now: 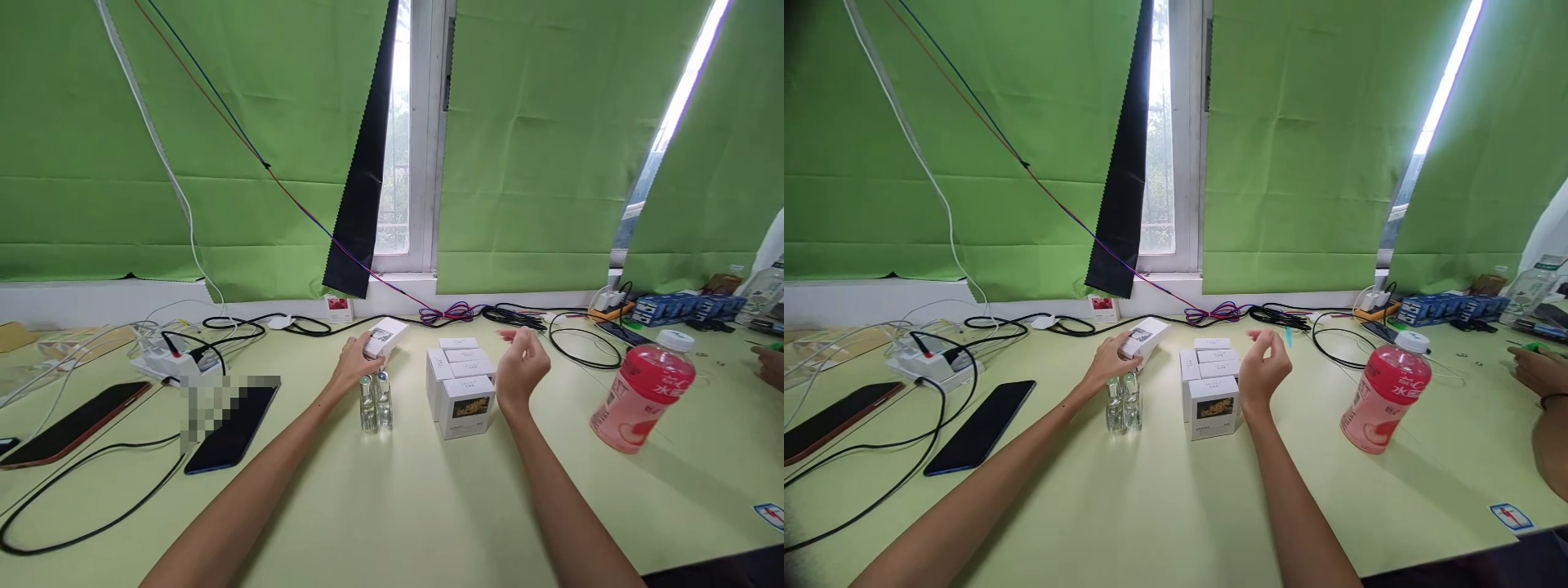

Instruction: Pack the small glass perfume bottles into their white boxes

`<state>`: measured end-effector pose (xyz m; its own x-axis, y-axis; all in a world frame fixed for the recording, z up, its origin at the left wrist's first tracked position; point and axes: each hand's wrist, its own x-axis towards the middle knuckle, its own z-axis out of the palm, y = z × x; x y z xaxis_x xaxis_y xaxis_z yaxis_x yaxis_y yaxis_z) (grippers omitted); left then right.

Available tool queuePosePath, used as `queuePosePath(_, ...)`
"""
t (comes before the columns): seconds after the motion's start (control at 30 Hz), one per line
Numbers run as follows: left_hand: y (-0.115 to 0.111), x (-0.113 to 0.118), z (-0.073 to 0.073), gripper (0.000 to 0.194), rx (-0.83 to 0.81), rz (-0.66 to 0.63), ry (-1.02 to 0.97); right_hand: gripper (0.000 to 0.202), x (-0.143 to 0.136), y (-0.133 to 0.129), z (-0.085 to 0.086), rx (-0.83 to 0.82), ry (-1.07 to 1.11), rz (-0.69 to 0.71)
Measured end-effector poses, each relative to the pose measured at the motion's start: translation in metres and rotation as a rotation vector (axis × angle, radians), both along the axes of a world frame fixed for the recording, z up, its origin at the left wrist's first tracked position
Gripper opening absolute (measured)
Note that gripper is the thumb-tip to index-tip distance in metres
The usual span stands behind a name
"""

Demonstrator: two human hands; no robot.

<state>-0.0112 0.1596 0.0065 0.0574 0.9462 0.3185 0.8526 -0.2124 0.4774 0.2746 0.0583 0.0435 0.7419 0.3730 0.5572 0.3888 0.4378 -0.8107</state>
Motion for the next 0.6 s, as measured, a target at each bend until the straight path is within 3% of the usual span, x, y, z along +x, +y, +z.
queuePosePath(0.13,-0.021,-0.02,0.0,0.071,0.008,-0.064,-0.017,0.039,-0.013,-0.014,0.009,0.167,-0.103,-0.039)
queuePosePath(0.33,-0.053,-0.045,0.001,0.074,0.004,-0.127,-0.028,0.036,-0.036,-0.031,0.014,0.284,-0.298,-0.028)
queuePosePath(0.5,-0.07,-0.054,-0.003,0.074,0.008,-0.136,-0.011,0.026,-0.078,-0.048,0.005,0.494,-0.566,0.269)
queuePosePath(0.6,-0.077,-0.055,-0.004,0.072,0.016,-0.162,-0.005,0.019,-0.1,-0.054,-0.006,0.465,-0.596,0.437)
